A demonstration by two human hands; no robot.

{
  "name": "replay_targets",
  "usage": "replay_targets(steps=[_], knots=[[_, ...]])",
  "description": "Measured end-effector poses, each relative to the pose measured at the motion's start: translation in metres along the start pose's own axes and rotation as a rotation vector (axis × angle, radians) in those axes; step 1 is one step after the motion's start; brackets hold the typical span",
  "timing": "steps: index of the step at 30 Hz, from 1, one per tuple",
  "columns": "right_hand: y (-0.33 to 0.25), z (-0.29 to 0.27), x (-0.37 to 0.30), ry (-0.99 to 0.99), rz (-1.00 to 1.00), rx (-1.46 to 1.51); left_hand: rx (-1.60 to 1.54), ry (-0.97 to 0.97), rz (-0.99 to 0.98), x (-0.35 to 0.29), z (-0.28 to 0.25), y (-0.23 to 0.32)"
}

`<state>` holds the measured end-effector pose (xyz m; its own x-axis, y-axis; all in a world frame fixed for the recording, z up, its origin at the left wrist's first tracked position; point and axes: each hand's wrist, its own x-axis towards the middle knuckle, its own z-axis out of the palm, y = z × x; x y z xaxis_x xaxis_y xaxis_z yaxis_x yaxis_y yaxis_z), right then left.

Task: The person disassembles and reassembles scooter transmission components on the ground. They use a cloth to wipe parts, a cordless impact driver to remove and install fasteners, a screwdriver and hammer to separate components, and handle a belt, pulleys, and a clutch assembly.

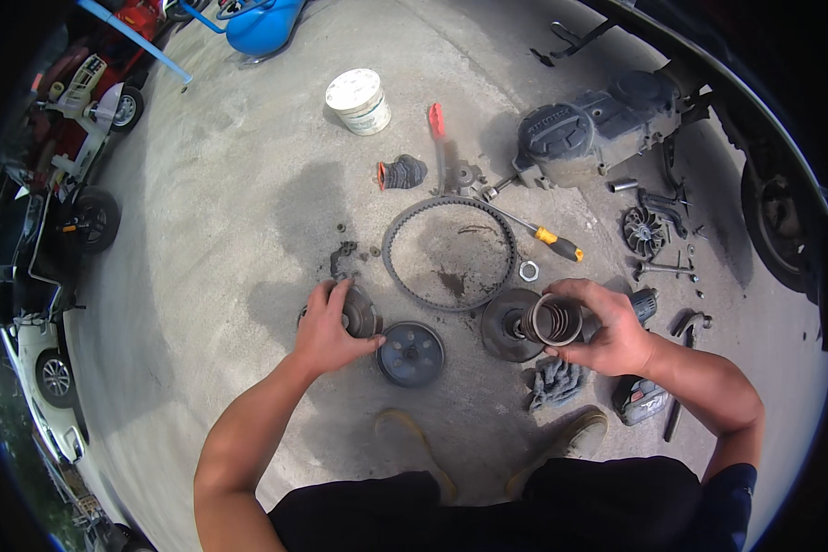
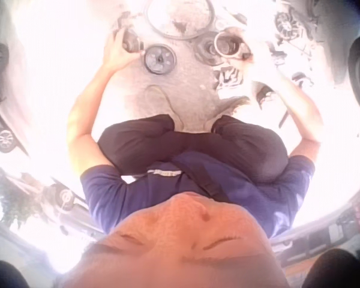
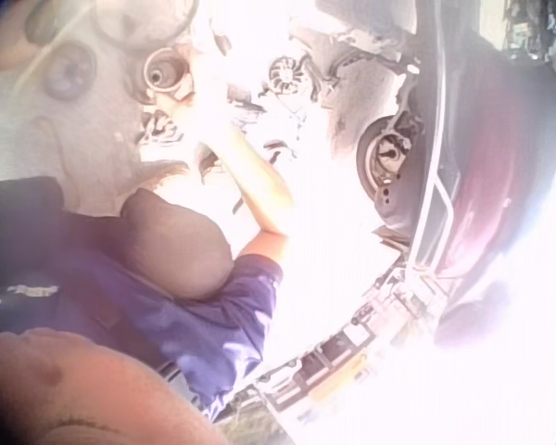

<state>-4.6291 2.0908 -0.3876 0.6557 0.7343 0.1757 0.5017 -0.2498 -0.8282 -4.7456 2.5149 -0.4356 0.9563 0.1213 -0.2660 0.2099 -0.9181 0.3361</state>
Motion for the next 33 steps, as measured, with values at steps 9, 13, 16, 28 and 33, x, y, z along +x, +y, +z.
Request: replay_targets(steps=[9, 13, 16, 28, 33], knots=[[-0.016, 0.076, 0.138, -0.194, -0.271, 0.009, -1.176, 0.186, -0.639, -0.075, 0.017, -0.063], [0.002, 0.173, 0.181, -0.191, -0.243, 0.095, -1.853, 0.162, -0.823, -0.124, 0.027, -0.087], [0.017, 0.225, 0.187, -0.191, -0.214, 0.084, -2.046, 0.173, -0.772, -0.156, 0.026, -0.096], [0.036, 0.266, 0.189, -0.447, -0.136, -0.091, -1.992, 0.148, -0.447, -0.173, 0.000, -0.123], [0.023, 0.264, 0.191, -0.454, -0.114, -0.188, -2.021, 0.138, -0.369, -0.159, -0.008, -0.133]])
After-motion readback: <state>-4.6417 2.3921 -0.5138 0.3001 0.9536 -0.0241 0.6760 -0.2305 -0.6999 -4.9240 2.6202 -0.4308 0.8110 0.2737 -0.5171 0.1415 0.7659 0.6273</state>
